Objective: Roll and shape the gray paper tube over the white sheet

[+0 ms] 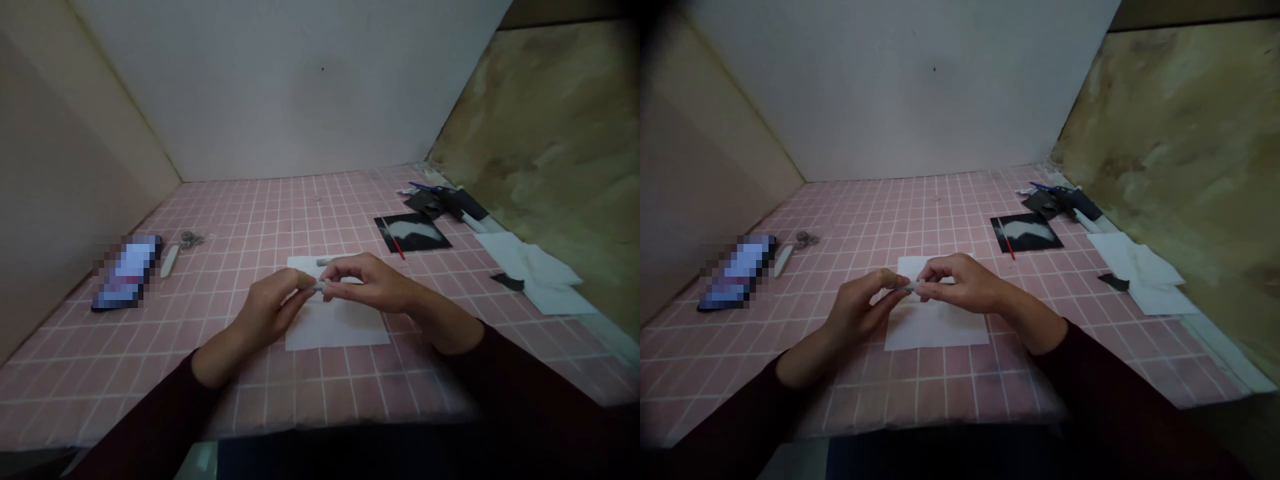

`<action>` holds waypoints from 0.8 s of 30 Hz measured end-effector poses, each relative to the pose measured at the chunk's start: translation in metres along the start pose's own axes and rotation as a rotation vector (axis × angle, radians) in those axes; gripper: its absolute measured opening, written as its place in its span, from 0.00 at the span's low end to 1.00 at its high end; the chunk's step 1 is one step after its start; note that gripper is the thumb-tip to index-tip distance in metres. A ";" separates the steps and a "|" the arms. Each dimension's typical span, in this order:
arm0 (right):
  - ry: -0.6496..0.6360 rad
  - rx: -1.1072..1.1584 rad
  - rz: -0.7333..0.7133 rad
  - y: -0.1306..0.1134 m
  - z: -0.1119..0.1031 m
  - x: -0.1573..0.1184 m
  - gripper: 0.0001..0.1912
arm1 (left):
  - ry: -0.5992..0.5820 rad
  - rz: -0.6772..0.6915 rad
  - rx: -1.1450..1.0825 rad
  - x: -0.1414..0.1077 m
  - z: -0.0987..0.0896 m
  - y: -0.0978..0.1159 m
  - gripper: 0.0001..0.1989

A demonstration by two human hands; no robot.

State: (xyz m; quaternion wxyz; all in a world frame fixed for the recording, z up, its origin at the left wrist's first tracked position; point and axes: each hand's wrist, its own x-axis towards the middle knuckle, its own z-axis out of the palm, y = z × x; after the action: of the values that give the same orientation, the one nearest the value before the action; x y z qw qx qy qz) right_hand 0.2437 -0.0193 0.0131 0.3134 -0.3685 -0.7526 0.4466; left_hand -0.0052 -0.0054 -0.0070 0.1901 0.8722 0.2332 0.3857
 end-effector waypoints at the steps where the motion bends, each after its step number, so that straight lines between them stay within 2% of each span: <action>1: 0.006 -0.036 -0.001 0.000 0.000 0.000 0.10 | 0.010 0.027 0.029 0.000 -0.001 0.000 0.05; 4: 0.139 -0.006 -0.017 0.001 -0.004 0.000 0.11 | 0.096 0.031 0.083 0.001 -0.003 0.001 0.07; 6: 0.180 0.006 -0.025 0.001 -0.004 -0.001 0.11 | 0.134 0.018 0.098 0.001 -0.003 0.000 0.07; 11: 0.085 -0.107 -0.083 0.001 0.000 -0.001 0.10 | 0.049 0.052 0.095 0.001 -0.002 0.000 0.04; 14: 0.147 -0.097 -0.059 0.003 -0.006 -0.002 0.11 | 0.090 0.046 0.105 0.002 -0.004 0.000 0.04; 17: 0.196 -0.130 -0.076 0.001 -0.008 -0.003 0.12 | 0.147 -0.009 0.084 0.002 -0.005 0.001 0.04; 19: 0.173 -0.184 -0.109 -0.002 -0.005 -0.004 0.10 | 0.121 -0.062 0.016 0.002 -0.005 0.003 0.04; 22: 0.140 -0.267 -0.137 -0.005 -0.004 -0.005 0.09 | 0.080 -0.193 -0.203 0.002 -0.004 0.005 0.03; 24: 0.224 -0.315 -0.175 -0.005 -0.007 -0.005 0.08 | 0.112 -0.320 -0.395 0.004 -0.004 0.004 0.05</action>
State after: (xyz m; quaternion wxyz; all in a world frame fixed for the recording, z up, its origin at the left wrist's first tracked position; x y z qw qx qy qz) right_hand 0.2508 -0.0224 0.0197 0.3715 -0.3934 -0.8027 0.2506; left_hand -0.0046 -0.0060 -0.0006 0.4022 0.7473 0.2985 0.4367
